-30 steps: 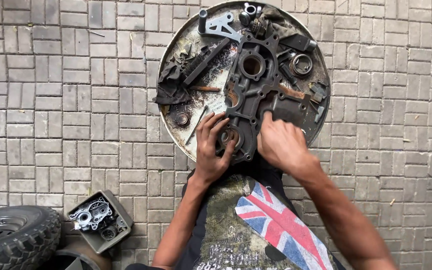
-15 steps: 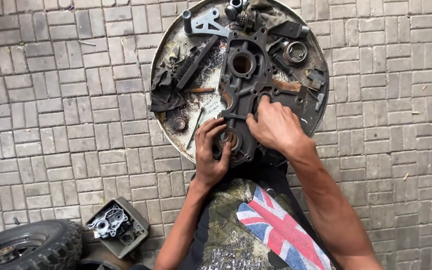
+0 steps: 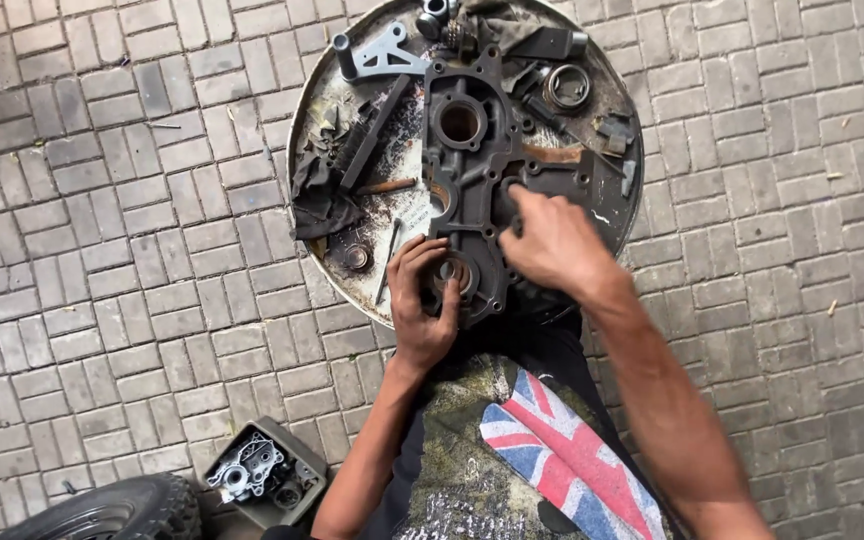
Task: Wiping down a metal engine component with a cloth to clean it
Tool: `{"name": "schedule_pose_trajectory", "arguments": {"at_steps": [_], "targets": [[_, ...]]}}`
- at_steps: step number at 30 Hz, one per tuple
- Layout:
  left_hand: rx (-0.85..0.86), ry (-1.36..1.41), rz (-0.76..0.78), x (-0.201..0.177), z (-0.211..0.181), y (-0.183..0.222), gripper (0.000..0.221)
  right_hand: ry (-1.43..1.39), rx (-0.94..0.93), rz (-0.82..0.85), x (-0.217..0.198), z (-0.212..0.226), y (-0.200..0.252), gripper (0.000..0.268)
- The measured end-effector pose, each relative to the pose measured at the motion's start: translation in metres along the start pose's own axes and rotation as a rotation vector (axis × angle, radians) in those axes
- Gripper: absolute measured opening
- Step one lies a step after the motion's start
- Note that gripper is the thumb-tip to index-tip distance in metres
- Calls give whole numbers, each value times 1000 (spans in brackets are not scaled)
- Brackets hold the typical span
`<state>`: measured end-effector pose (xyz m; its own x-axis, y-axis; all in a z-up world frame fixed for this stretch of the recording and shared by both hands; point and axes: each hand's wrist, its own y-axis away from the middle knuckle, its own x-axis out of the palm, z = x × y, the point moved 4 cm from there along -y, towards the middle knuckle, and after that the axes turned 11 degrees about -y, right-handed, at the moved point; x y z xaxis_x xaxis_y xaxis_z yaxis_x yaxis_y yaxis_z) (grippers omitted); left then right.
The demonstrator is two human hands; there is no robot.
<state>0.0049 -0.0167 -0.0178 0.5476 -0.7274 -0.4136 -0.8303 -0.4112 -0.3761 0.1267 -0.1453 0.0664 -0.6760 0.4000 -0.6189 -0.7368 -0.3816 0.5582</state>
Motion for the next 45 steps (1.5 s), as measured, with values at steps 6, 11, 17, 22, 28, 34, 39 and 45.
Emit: {"name": "schedule_pose_trajectory", "arguments": {"at_steps": [6,11,17,22,28,34,39,45], "targets": [[8,-3,37,-5,-4,-1,29,313,-25,16,-23,-35,-39,43],[-11,22,6,-2,-2,1,29,452,-100,26,-32,-24,-40,43],[5,80,-77,-2,-3,-1,26,201,-42,165,-51,4,-33,46],[26,127,-116,0,-1,-6,23,-92,-50,140,-45,-20,-36,48],[24,144,-139,3,0,-1,22,-328,-50,133,4,-35,-26,52],[-34,173,-159,4,-4,-3,19,-147,-88,131,12,-19,-8,60],[-15,184,-148,3,-5,-1,19,-73,-118,160,8,-26,8,65],[-47,156,-135,4,-4,3,26,-589,-307,80,-4,-85,-26,39]]}}
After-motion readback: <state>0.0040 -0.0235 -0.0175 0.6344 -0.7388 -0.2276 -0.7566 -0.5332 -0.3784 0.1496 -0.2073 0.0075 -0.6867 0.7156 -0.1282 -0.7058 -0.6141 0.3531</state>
